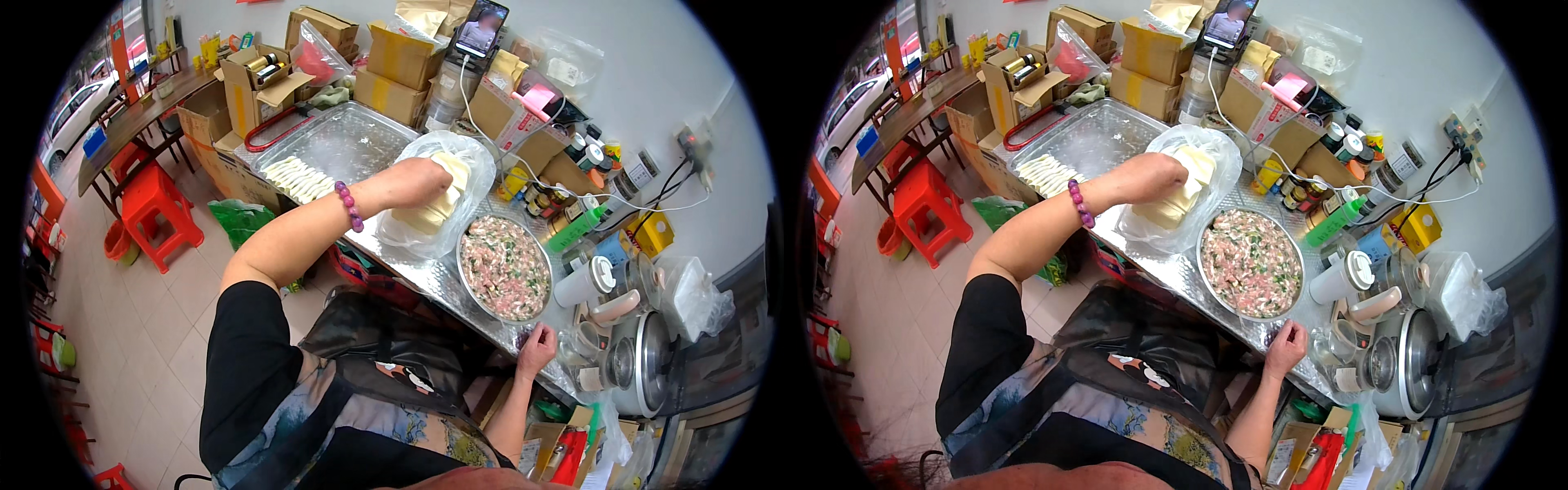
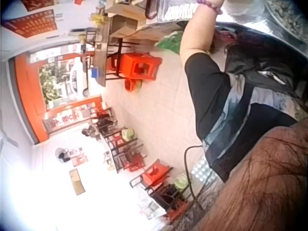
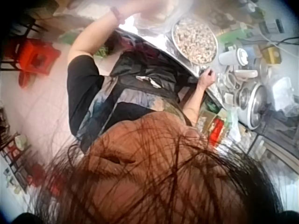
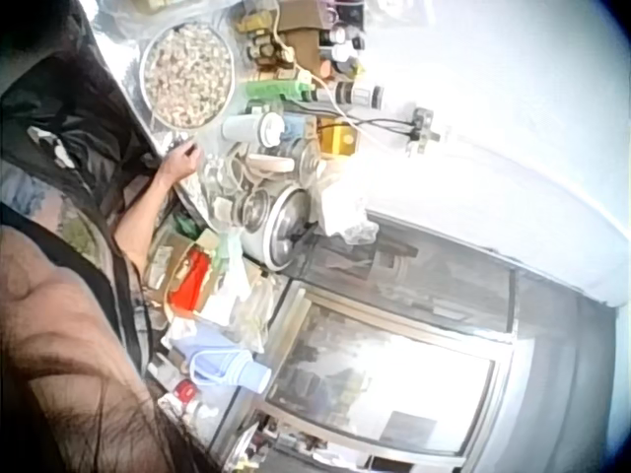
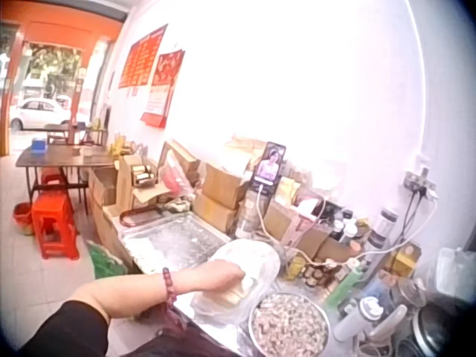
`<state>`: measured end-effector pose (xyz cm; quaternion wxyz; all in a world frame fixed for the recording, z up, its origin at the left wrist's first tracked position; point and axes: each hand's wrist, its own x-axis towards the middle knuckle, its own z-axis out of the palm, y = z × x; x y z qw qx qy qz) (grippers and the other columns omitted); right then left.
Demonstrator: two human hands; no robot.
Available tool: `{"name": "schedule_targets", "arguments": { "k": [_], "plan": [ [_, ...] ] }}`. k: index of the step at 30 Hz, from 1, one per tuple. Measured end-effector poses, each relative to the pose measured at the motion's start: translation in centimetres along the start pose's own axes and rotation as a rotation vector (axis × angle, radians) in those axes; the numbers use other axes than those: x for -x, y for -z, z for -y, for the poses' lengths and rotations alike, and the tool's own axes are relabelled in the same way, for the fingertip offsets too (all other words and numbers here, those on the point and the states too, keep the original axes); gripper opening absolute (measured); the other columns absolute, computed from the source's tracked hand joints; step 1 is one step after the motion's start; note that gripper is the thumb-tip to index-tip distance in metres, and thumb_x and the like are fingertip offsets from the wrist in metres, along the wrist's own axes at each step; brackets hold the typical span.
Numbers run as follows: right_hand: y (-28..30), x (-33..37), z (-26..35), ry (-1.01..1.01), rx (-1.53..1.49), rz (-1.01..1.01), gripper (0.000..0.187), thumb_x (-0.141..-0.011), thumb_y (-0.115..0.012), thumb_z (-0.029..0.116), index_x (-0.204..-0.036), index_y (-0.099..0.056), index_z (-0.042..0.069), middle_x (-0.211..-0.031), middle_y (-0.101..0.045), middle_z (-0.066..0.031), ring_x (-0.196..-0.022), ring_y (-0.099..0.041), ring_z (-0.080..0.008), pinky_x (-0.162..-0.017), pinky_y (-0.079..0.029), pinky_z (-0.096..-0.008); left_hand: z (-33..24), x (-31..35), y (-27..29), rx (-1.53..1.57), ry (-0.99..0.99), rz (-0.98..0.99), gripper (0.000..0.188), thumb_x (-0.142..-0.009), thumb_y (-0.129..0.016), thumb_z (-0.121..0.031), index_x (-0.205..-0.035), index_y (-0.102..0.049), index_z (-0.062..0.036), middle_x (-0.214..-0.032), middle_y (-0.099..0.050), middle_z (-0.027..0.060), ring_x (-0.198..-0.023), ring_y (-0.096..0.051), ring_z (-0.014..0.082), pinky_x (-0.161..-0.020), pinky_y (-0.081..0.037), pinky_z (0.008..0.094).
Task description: The person picks up a square wrapper, uses a spoon to scoop a meat filling onto it, and then folds the wrapper by hand into a long roll, repeating this for several dumplings and placing them on a metal tray.
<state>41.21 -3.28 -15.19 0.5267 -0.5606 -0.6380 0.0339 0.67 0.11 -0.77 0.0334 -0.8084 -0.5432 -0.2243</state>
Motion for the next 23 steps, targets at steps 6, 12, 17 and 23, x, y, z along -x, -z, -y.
{"name": "schedule_targets", "arguments": {
  "k": [6,12,17,23],
  "plan": [
    [0.1,-0.1,-0.1,-0.027,0.025,0.014,0.013,-0.082,-0.058,0.010,-0.076,-0.058,-0.002,-0.071,-0.057,-0.0118,-0.063,-0.054,-0.0238,-0.059,-0.043,-0.0337,3.8,0.9,-0.3,0.542,0.294,-0.303,0.015,-0.085,-0.053,-0.018,-0.089,-0.058,-0.0055,-0.085,-0.063,0.0136,-0.078,-0.062,0.0274,-0.067,-0.047,0.0353],
    [-0.2,0.1,-0.4,-0.008,0.025,0.000,0.013,-0.082,-0.058,0.010,-0.076,-0.058,-0.002,-0.070,-0.057,-0.0119,-0.062,-0.054,-0.0235,-0.059,-0.043,-0.0336,7.5,3.1,-0.3,1.961,0.454,-0.356,0.029,-0.093,-0.041,-0.020,-0.114,-0.048,-0.0012,-0.113,-0.057,0.0140,-0.100,-0.059,0.0250,-0.088,-0.048,0.0394],
    [-0.1,0.0,0.1,-0.021,0.041,0.011,0.014,-0.082,-0.058,0.011,-0.076,-0.058,-0.002,-0.069,-0.057,-0.0116,-0.062,-0.054,-0.0231,-0.058,-0.043,-0.0335,7.2,4.7,-0.9,2.202,0.363,-0.648,0.048,-0.095,-0.035,-0.037,-0.123,-0.039,0.0014,-0.123,-0.049,0.0167,-0.112,-0.052,0.0290,-0.096,-0.041,0.0448],
    [-0.2,0.0,-0.2,-0.010,0.044,0.012,0.018,-0.085,-0.057,0.015,-0.078,-0.059,-0.001,-0.068,-0.057,-0.0093,-0.059,-0.052,-0.0183,-0.058,-0.043,-0.0313,5.3,5.5,-3.1,1.914,0.436,-0.444,0.055,-0.090,-0.052,-0.027,-0.132,-0.029,-0.0009,-0.123,-0.050,0.0129,-0.112,-0.052,0.0294,-0.094,-0.043,0.0429]
  ]
}}
